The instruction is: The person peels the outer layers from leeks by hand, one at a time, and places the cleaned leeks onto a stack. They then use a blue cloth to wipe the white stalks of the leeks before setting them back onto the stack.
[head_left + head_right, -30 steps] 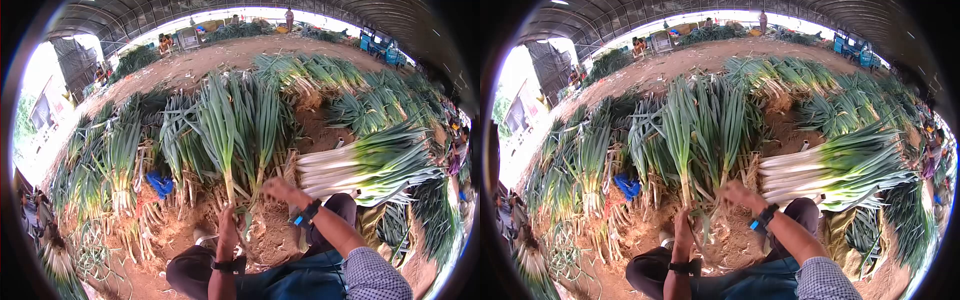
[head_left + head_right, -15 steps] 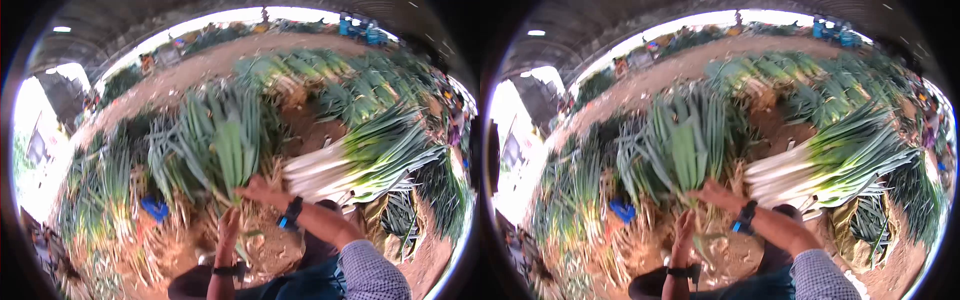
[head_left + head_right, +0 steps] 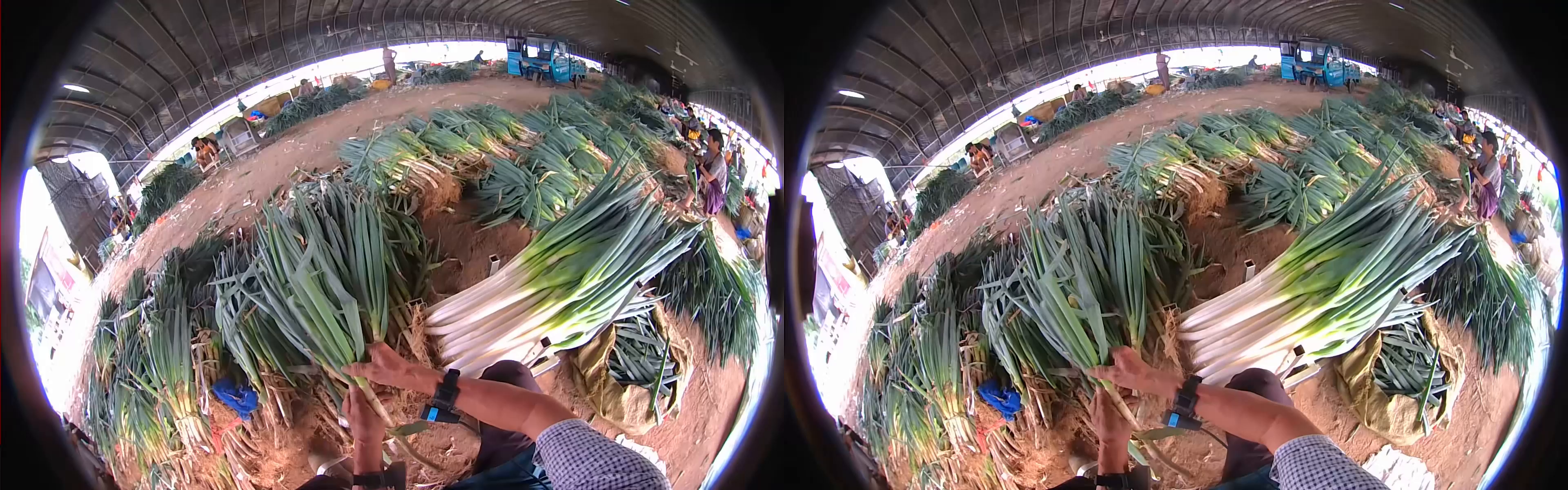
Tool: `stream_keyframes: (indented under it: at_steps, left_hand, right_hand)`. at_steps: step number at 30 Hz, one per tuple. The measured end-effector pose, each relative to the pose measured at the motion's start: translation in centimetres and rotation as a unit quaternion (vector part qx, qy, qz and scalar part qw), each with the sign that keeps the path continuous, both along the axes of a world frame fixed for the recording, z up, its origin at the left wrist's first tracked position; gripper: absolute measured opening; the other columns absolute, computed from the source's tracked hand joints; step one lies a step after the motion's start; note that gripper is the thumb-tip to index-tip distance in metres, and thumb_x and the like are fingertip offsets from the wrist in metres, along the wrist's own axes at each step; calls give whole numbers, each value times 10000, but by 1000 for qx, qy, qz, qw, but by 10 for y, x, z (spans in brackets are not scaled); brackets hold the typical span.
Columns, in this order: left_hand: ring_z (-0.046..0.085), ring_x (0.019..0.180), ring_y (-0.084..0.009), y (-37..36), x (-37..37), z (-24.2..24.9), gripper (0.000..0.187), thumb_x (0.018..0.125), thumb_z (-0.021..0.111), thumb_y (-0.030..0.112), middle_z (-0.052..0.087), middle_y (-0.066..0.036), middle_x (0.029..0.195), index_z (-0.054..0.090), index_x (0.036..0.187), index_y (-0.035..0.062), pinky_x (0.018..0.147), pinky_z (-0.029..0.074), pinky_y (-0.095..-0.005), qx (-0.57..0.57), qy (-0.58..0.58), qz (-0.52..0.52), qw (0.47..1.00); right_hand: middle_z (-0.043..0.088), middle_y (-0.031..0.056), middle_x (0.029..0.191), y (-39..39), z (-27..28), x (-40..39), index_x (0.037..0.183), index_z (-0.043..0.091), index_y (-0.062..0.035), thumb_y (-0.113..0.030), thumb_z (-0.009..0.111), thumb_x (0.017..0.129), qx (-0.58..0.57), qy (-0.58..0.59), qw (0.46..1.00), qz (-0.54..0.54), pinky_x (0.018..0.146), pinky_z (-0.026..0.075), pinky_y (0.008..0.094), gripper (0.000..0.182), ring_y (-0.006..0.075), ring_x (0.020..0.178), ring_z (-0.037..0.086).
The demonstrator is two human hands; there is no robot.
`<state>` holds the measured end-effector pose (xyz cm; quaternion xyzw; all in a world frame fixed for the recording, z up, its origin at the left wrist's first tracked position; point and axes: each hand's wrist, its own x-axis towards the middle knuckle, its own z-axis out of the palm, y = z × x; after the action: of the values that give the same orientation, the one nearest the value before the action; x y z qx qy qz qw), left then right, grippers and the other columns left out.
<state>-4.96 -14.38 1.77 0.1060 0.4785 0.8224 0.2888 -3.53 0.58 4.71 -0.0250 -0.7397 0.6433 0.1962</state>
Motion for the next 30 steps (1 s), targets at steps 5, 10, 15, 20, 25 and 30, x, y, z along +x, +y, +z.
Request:
stream_keyframes:
  at_steps: [5, 10, 15, 20, 25, 30]
  left_hand:
    - [661, 716, -194, -12, -3, 1, 330, 1067, 467, 293, 669, -97, 868, 596, 1068, -10, 647, 561, -327, 19, 10, -47, 999]
    - [611, 777, -138, -20, 13, 34, 240, 1054, 512, 220, 654, -54, 891, 608, 1087, 3, 709, 493, -282, -31, 156, 3, 987]
    - [545, 748, -79, -4, 4, -12, 130, 1016, 570, 146, 630, -3, 862, 621, 1016, 26, 671, 431, -253, 18, 50, 87, 995]
    - [503, 617, -73, -11, -7, -48, 116, 949, 578, 86, 587, 14, 747, 590, 842, 43, 538, 390, -251, -114, 100, 60, 987]
    - [511, 593, -76, -15, -11, -46, 91, 915, 597, 40, 596, 3, 734, 603, 824, 30, 499, 388, -254, -113, 130, 31, 985]
    - [575, 627, -106, -17, 1, -38, 119, 902, 649, 34, 657, -43, 791, 675, 1003, -24, 503, 432, -268, -216, -35, -21, 976]
  right_hand:
    - [705, 37, 1013, -7, 33, 19, 1213, 661, -15, -209, 750, 914, -12, 3, 999, 47, 737, 530, 306, 367, 108, 852, 590]
    - [702, 84, 955, 11, 35, 15, 1188, 630, 38, -302, 820, 847, -117, -75, 985, 103, 696, 526, 342, 518, 186, 788, 622]
    - [675, 122, 861, -21, 20, 17, 1061, 602, 64, -319, 772, 880, 126, 52, 982, -127, 605, 526, 349, 456, 202, 692, 630]
    - [621, 229, 730, -10, -33, -1, 901, 626, 56, -389, 693, 912, 266, -84, 950, -140, 563, 483, 462, 451, 345, 659, 617]
    - [666, 162, 713, -11, -25, 1, 822, 650, 14, -373, 654, 944, 203, -132, 968, -66, 604, 495, 429, 406, 278, 658, 640]
    - [656, 88, 667, 4, -9, 3, 799, 739, -45, -373, 629, 963, -1, -70, 997, -19, 580, 474, 342, 382, 173, 602, 575]
